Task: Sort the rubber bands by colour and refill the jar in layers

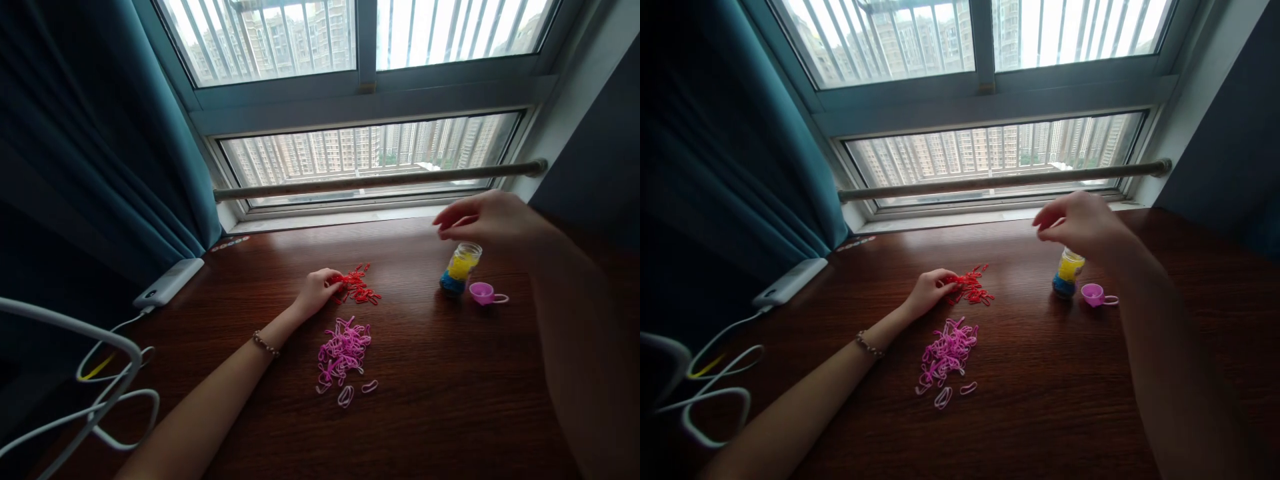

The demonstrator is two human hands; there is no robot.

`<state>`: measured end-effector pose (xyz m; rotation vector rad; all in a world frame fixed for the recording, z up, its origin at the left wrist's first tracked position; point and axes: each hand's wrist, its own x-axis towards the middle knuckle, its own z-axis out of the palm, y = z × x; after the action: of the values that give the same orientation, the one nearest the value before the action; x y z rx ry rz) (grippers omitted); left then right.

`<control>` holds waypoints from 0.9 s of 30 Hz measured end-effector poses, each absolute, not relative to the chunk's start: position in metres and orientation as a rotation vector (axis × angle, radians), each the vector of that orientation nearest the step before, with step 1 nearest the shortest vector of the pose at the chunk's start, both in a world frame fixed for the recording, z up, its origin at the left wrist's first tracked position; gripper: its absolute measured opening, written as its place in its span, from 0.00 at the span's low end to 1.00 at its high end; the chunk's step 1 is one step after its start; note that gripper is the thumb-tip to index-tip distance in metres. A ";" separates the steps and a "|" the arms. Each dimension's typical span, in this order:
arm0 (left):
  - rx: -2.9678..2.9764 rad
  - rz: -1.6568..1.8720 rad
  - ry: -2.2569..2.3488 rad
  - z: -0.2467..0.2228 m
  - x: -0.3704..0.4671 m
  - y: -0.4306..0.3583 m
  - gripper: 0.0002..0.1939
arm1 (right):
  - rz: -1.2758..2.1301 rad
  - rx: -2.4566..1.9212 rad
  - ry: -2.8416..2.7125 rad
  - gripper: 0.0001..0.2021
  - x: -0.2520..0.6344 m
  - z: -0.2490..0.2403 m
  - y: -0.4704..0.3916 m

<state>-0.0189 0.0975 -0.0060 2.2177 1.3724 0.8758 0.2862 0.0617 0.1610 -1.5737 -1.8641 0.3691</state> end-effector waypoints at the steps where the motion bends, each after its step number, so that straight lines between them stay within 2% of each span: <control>1: 2.223 0.878 1.371 -0.007 -0.019 0.097 0.12 | 0.285 -1.688 -1.832 0.06 0.301 0.168 0.058; 5: 2.226 0.904 1.362 -0.007 -0.017 0.096 0.12 | 0.203 -1.933 -1.799 0.05 0.340 0.166 0.063; 11: 2.269 0.902 1.362 -0.006 -0.019 0.095 0.13 | 0.197 -1.722 -1.998 0.04 0.355 0.145 0.089; 16: 2.281 0.903 1.361 -0.005 -0.020 0.095 0.12 | 0.288 -1.891 -1.874 0.05 0.344 0.157 0.079; 18: 2.278 0.899 1.372 -0.005 -0.020 0.095 0.12 | 0.276 -1.831 -1.850 0.04 0.334 0.162 0.072; 20: 2.288 0.895 1.396 -0.005 -0.020 0.095 0.12 | 0.412 -1.691 -1.851 0.02 0.316 0.160 0.069; 24: 2.332 0.882 1.550 -0.004 -0.024 0.099 0.13 | 0.956 -1.562 -1.959 0.07 0.261 0.132 0.068; 25: 2.331 0.872 1.607 -0.005 -0.026 0.101 0.13 | 1.014 -1.596 -2.018 0.12 0.246 0.120 0.069; 27: 2.291 0.838 1.692 -0.005 -0.030 0.103 0.15 | 0.884 -1.726 -2.173 0.24 0.219 0.093 0.070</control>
<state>-0.0302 0.1033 -0.0048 2.2907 1.6923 0.8383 0.2187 0.0703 0.0927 -1.7261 -2.1729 0.8836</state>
